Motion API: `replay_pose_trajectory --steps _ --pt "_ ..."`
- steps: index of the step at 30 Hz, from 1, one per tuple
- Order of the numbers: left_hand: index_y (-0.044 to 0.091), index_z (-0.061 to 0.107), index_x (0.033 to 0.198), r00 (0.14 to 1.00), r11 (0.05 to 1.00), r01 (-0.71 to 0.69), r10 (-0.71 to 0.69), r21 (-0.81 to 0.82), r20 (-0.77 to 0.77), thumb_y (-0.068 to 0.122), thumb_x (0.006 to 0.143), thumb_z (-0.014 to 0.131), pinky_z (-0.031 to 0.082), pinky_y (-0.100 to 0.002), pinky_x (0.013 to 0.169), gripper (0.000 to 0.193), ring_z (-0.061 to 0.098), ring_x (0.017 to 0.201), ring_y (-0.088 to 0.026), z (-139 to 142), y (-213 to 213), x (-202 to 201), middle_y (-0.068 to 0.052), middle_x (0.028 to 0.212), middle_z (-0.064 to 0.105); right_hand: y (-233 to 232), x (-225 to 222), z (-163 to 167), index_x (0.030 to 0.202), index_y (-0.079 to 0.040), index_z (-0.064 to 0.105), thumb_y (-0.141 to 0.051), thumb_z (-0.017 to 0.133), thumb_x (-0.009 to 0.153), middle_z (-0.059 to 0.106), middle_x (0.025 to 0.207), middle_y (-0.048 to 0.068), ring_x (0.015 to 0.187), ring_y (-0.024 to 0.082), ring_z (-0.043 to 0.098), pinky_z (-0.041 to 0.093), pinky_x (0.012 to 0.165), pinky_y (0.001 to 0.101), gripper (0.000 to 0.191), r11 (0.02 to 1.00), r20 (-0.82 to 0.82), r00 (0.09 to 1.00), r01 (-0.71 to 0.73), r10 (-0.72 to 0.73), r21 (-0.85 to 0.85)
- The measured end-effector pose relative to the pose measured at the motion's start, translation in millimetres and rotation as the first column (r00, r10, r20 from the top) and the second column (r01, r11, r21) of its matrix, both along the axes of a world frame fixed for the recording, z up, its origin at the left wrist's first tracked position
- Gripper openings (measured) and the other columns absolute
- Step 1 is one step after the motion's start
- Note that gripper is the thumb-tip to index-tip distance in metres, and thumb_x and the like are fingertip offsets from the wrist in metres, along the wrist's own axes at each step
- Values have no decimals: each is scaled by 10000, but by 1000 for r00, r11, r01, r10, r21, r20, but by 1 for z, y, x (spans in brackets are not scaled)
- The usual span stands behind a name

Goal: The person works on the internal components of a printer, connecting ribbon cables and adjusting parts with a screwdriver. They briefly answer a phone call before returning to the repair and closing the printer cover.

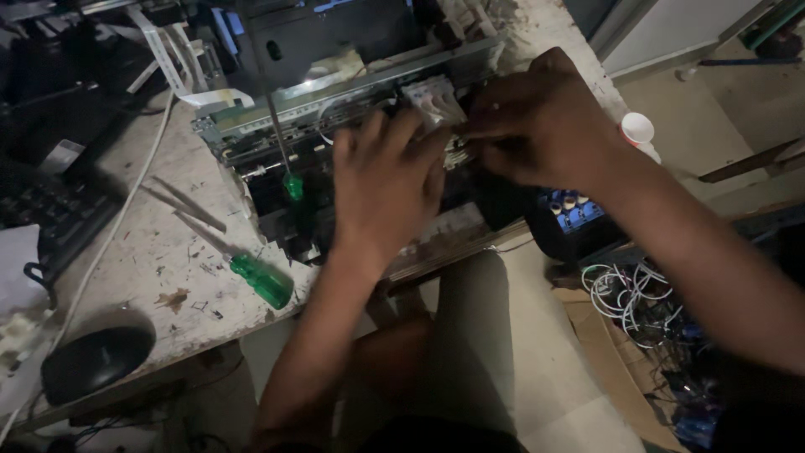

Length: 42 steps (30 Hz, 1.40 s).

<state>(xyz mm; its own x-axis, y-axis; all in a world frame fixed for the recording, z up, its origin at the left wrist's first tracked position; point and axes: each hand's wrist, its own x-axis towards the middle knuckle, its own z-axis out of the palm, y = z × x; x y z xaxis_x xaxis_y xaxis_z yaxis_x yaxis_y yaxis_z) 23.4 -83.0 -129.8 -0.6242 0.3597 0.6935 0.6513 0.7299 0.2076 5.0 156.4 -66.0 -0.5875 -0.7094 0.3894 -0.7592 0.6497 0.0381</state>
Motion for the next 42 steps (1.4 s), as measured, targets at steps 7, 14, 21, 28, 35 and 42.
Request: replay_pose_trajectory --steps 7,14,21,28,35,42 --pt "171 738 1222 998 998 55 -55 14 -7 208 885 768 395 -427 920 341 544 1119 -229 0 -1 -3 -2 1153 601 3 -4 -1 1130 -236 802 -258 827 826 728 1128 -12 1068 191 678 390 907 413 306 999 69 997 -22 25 -49" --pt "191 730 1246 998 998 57 -57 5 18 201 904 755 394 -426 903 344 546 1103 -243 2 0 -4 -12 1134 589 5 -4 -2 1100 -247 819 -255 832 852 734 1045 -39 965 190 673 386 876 420 248 1000 38 999 6 -6 -14" --pt "180 721 1256 993 996 85 -85 2 83 211 879 757 424 -430 881 380 564 1078 -253 2 0 -9 -33 1120 576 6 -12 -3 1144 -215 785 -281 831 829 736 1124 -5 989 224 670 399 889 426 324 1000 22 1000 -21 21 -3" --pt "146 708 1263 988 992 118 -123 54 97 219 922 770 465 -405 771 354 598 951 -232 -4 -3 -16 -43 1137 599 1 -14 -1 1152 -221 790 -267 828 836 719 1075 -3 999 202 673 391 890 427 321 1000 99 995 2 -2 0" --pt "151 703 1257 986 985 131 -142 115 85 232 958 763 572 -340 698 316 638 971 -231 -8 0 -16 -68 1141 629 -1 -21 4 1073 -148 787 -180 819 816 709 998 46 933 250 696 475 822 409 261 985 224 969 -66 101 -159" --pt "182 715 1254 978 987 122 -137 104 158 224 962 756 590 -334 675 298 656 964 -222 -8 2 -15 -59 1112 645 1 -27 2 1021 -73 757 -133 816 846 700 954 96 821 289 699 533 724 392 194 956 203 955 -165 216 -241"
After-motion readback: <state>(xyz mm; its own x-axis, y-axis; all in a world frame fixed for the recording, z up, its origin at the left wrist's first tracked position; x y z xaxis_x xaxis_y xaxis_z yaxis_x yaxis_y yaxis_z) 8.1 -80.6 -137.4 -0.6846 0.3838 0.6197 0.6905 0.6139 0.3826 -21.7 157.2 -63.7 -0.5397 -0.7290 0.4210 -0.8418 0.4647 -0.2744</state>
